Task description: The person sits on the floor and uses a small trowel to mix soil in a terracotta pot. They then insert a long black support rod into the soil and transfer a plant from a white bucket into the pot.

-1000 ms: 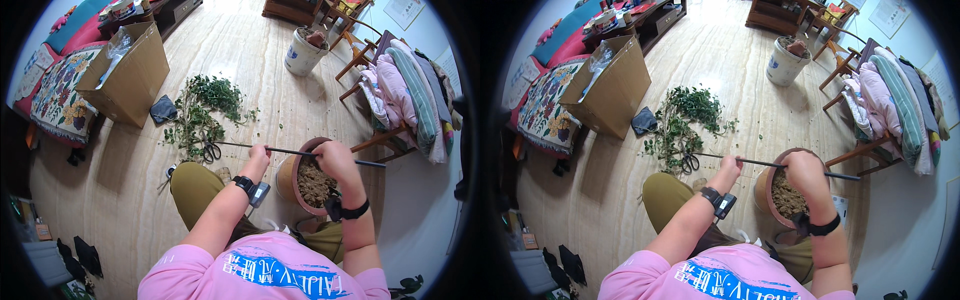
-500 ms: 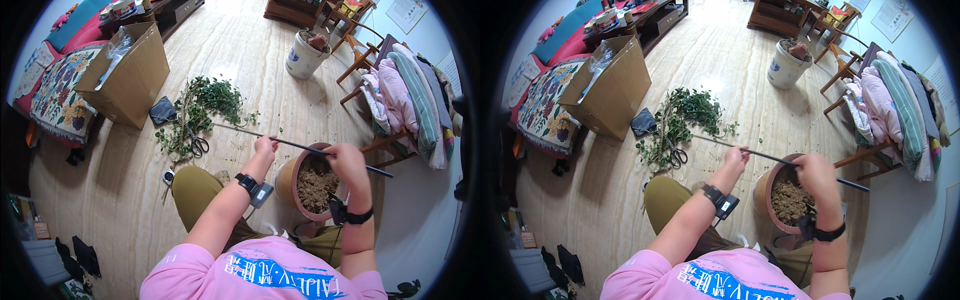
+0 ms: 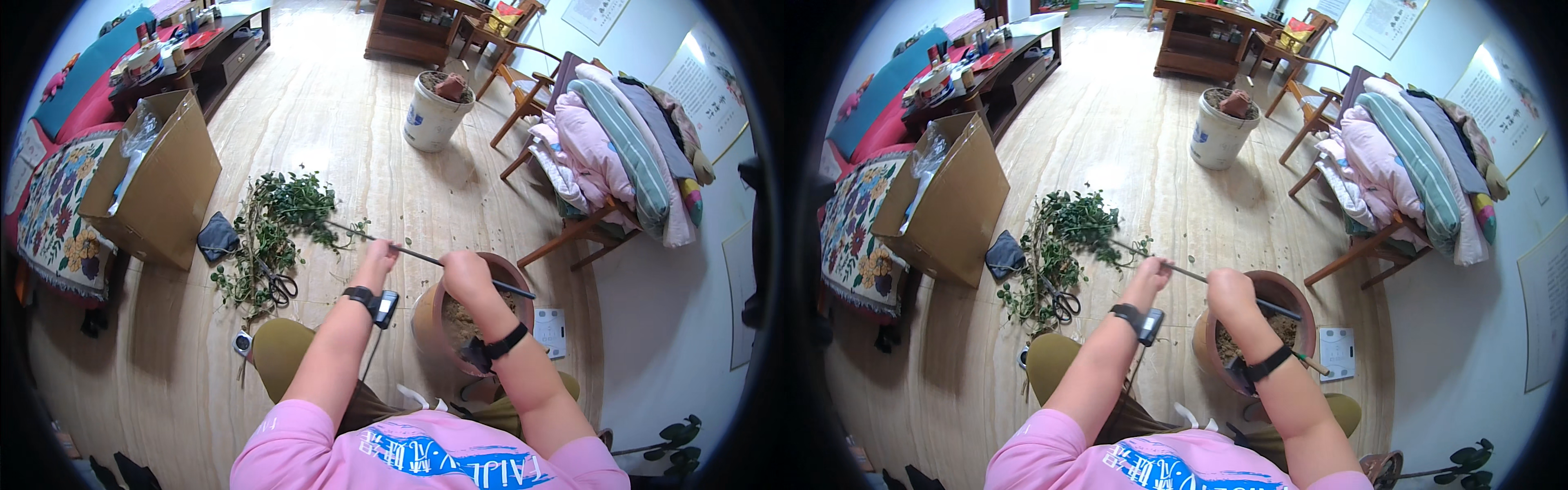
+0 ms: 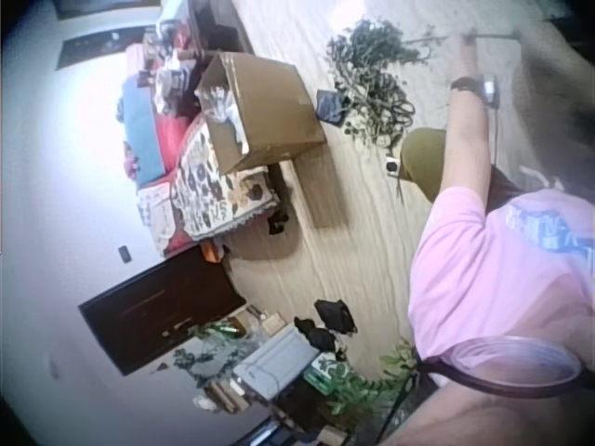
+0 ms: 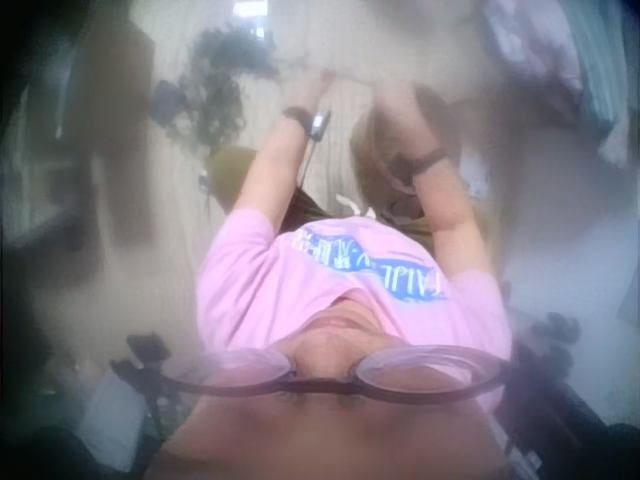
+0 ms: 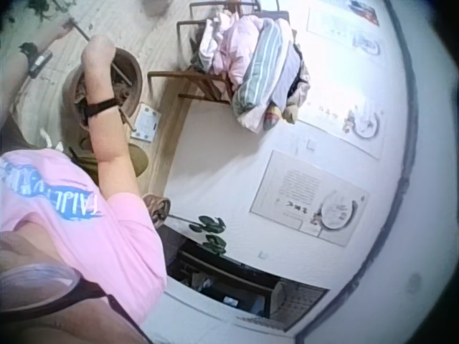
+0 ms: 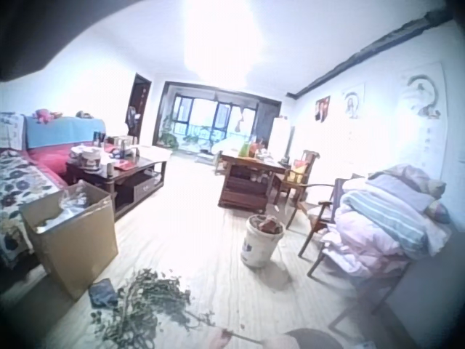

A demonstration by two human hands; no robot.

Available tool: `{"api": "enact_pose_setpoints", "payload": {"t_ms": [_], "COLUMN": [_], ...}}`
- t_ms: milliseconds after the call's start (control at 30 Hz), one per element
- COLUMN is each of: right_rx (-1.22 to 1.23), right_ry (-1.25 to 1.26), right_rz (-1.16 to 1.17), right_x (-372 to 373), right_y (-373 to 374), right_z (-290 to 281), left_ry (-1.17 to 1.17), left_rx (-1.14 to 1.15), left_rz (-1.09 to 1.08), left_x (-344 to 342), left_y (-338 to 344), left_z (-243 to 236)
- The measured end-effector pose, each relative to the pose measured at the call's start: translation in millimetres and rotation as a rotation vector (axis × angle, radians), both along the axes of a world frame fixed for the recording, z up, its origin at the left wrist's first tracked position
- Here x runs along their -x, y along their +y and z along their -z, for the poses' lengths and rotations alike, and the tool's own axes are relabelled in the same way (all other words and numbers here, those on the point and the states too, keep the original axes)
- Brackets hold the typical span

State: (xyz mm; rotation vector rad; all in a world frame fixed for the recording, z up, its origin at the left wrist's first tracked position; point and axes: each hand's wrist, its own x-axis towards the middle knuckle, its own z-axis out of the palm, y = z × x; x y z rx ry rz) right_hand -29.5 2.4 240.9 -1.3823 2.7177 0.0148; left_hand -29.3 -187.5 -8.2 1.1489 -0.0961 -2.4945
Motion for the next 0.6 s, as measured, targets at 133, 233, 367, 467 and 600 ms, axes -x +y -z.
{"api": "enact_pose_setpoints", "payload": {"t_ms": [133, 233, 367, 467, 600], "right_rx": [0.044, 0.56, 0.625, 0.194, 0.127], "right_ry": [0.031, -0.05, -0.372, -0.627, -0.982], "right_rz": [-0.16, -0.395, -0.491, -0.215, 0.274], "right_x": [3.8, -6.1, -45.7, -34.2, -11.7], "right_y": [-2.4, 8.0, 52.6, 112.9, 198.3], "right_z": [-1.1, -36.8, -111.7, -116.7, -28.1], "left_ry": [-0.114, -0.054, 0.091, 0.092, 0.188], "left_rx": [-0.035, -0.016, 0.042, 0.009, 0.06], "left_rz": [0.099, 0.138, 0.156, 0.093, 0.084], "left_x": [-28.9, -27.3, -25.5, -13.9, 3.1], "left_y": [-32.2, -33.0, -37.9, -20.4, -11.6], "left_z": [-0.3, -27.2, -57.3, -103.6, -154.0]}}
